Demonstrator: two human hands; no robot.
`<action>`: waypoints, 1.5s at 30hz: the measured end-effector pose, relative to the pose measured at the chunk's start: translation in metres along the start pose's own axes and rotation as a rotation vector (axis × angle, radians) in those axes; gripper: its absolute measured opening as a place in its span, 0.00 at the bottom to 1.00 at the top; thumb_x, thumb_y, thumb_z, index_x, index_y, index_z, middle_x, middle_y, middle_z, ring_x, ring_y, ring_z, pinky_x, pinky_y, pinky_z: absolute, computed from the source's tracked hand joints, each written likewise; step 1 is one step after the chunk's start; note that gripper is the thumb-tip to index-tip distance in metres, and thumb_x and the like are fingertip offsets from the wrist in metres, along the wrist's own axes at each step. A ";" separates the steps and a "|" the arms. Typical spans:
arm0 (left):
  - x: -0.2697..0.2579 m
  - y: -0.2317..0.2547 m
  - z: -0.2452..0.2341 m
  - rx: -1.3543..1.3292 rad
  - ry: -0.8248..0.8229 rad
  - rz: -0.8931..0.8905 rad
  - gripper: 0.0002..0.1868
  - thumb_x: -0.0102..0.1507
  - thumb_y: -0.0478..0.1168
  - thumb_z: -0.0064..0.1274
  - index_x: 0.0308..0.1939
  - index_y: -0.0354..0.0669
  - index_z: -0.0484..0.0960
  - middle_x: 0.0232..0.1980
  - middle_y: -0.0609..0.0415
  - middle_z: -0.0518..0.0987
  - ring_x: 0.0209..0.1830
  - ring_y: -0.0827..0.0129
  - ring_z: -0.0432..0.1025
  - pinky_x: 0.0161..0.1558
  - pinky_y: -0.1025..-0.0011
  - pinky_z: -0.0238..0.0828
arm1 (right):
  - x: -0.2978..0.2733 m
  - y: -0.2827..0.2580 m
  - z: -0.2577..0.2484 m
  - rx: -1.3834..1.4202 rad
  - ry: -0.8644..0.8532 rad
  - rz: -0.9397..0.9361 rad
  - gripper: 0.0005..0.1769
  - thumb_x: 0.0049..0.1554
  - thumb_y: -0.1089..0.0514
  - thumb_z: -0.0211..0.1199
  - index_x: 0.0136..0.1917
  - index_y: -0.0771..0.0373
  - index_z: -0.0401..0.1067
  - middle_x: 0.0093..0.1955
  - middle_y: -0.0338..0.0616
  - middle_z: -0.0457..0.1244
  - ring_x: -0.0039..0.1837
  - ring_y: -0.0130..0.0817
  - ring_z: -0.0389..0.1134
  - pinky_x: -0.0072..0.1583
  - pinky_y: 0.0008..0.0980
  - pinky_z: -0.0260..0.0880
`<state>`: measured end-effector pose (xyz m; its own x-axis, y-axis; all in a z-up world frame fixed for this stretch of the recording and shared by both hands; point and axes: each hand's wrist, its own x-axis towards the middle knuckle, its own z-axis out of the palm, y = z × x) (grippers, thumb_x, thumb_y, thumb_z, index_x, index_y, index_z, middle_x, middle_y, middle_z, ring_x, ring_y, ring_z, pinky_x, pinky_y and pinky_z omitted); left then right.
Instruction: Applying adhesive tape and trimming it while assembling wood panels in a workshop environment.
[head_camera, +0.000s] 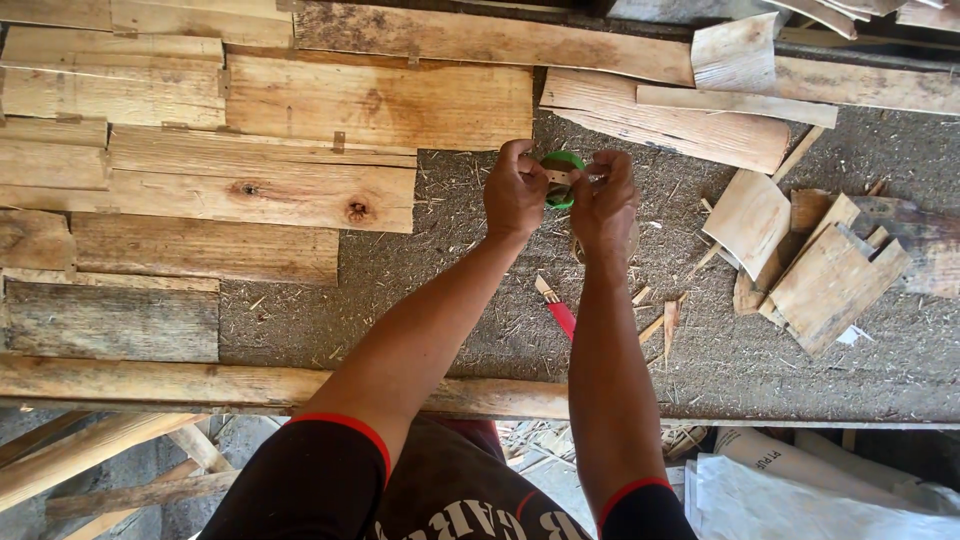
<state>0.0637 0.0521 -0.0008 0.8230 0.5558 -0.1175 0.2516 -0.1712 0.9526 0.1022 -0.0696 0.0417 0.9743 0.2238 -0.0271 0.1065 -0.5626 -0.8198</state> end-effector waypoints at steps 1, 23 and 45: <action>0.000 0.004 0.001 0.126 0.058 -0.030 0.24 0.60 0.34 0.58 0.60 0.42 0.73 0.38 0.55 0.85 0.35 0.67 0.81 0.40 0.66 0.78 | 0.000 -0.001 0.003 -0.102 0.058 0.055 0.16 0.59 0.64 0.66 0.58 0.67 0.66 0.51 0.51 0.70 0.47 0.38 0.75 0.45 0.37 0.77; -0.015 -0.032 -0.021 0.083 0.211 -0.014 0.11 0.63 0.32 0.53 0.50 0.40 0.76 0.40 0.49 0.84 0.38 0.62 0.81 0.40 0.63 0.77 | 0.007 0.093 0.064 0.108 0.308 0.069 0.13 0.62 0.56 0.64 0.58 0.63 0.74 0.54 0.50 0.70 0.52 0.40 0.73 0.52 0.38 0.77; -0.180 -0.130 -0.335 -0.249 0.086 -0.243 0.11 0.64 0.34 0.57 0.49 0.35 0.80 0.40 0.54 0.80 0.38 0.73 0.74 0.41 0.72 0.75 | -0.228 -0.072 0.235 0.455 -0.674 0.209 0.07 0.62 0.60 0.64 0.52 0.66 0.74 0.40 0.35 0.67 0.41 0.22 0.63 0.43 0.23 0.64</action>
<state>-0.2878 0.2469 -0.0091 0.7056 0.6245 -0.3348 0.2942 0.1716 0.9402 -0.1747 0.1074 -0.0273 0.6224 0.6594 -0.4217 -0.2949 -0.3015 -0.9067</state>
